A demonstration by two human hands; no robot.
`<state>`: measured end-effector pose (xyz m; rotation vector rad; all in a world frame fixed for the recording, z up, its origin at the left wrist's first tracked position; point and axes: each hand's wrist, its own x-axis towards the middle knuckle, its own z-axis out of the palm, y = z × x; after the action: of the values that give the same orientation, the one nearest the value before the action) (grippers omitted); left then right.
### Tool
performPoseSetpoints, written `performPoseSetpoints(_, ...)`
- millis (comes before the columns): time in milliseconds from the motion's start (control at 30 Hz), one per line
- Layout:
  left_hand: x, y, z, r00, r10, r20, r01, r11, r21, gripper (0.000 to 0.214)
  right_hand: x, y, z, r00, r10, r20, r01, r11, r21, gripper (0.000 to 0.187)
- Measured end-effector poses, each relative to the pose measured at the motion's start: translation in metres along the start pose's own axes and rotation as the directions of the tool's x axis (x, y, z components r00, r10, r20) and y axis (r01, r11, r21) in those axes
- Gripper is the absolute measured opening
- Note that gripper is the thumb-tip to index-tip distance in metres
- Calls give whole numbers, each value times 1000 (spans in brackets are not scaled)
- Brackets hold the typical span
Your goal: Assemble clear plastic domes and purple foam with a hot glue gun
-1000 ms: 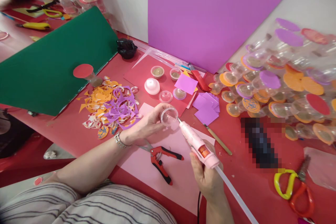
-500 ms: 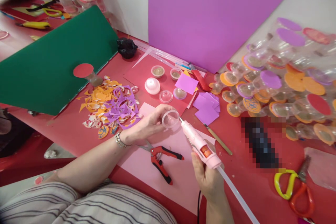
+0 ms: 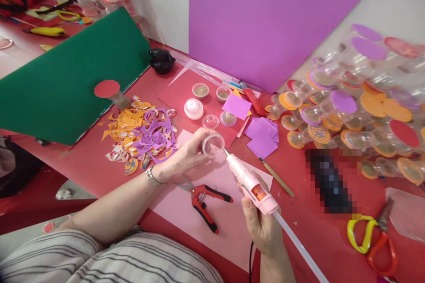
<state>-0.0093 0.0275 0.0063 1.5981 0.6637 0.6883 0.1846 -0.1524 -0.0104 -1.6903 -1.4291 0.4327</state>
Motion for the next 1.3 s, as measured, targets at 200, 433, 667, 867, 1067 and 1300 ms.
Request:
performPoseSetpoints(200,0,2,1,999,-36,-28,35,999,-42,38,3,-2,0,999,-36,-40,36,999,20,28)
performPoseSetpoints(433,0,7,-1,998,-67,8,68,997,-38,38,12,-8,-1,994,-93,-59,91,995,-43,31)
performPoseSetpoints(667,-1,4,-2,998,-49,43,50,999,-15,42,18,-12,0,982,-145,-123,131,985,-115,37)
performPoseSetpoints(867,-1,4,-2,998,-23,61,22,1000,6,40,15,-5,-1,982,-162,-101,152,983,-101,26)
performPoseSetpoints(1067,-1,7,-2,997,-9,79,6,1000,29,32,10,1,-1,982,-163,-95,150,979,-137,22)
performPoseSetpoints(1300,0,9,-1,997,-4,75,-1,998,62,28,13,-3,-1,979,-171,-111,150,973,-174,24)
